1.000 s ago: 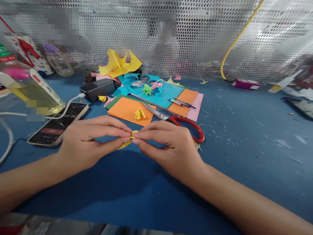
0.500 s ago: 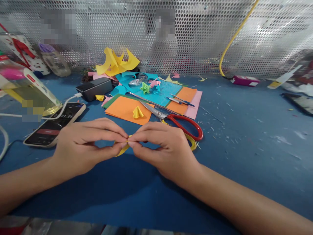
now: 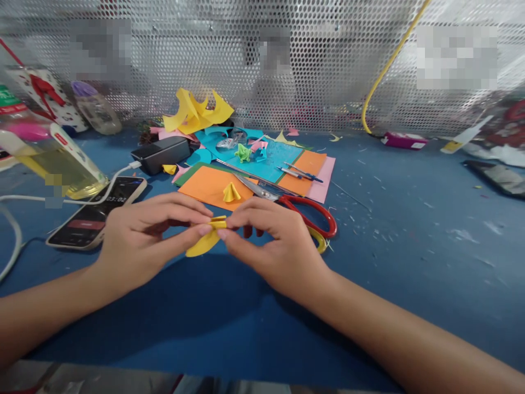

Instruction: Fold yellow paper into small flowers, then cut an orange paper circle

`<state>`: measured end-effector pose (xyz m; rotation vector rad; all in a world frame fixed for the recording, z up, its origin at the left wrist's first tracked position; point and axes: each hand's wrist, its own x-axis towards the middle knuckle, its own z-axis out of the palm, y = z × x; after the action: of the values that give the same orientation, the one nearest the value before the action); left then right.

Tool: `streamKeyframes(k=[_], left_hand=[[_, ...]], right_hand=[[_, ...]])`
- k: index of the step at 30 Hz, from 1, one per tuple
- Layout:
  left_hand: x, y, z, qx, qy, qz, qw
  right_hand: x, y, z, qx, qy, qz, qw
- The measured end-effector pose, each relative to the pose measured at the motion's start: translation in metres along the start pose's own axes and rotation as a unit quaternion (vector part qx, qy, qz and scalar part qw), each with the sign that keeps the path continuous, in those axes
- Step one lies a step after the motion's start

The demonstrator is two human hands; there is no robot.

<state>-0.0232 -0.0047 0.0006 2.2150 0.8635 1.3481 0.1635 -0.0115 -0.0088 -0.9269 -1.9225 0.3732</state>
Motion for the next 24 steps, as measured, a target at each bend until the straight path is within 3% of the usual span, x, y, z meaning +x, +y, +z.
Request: streamKeyframes(k=[7,15,19,24], left_hand=[[0.001,-0.0036,0.0019,0.111,-0.02,0.119,0.986],[0.0008,0.0037,-0.0007,0.048,0.028,0.081,0.995],[0.0017,0.0029,-0.0014,0.047,0.028,0.084,0.995],[0.001,0.0021,-0.0017,0.033,0.015,0.069,0.997]], right_hand=[[-0.0007,-0.0043,-0.0016,-0.072,-0.067,-0.076,0.992],[-0.0023,-0.0097,0.0039,0.015,-0.044,-0.004,0.999],[-0.0011,-0.0077,0.0013,-0.015,-0.008,-0.028,0.999],[-0.0021,-0.009,-0.0032,-0.072,-0.007,-0.101,0.992]])
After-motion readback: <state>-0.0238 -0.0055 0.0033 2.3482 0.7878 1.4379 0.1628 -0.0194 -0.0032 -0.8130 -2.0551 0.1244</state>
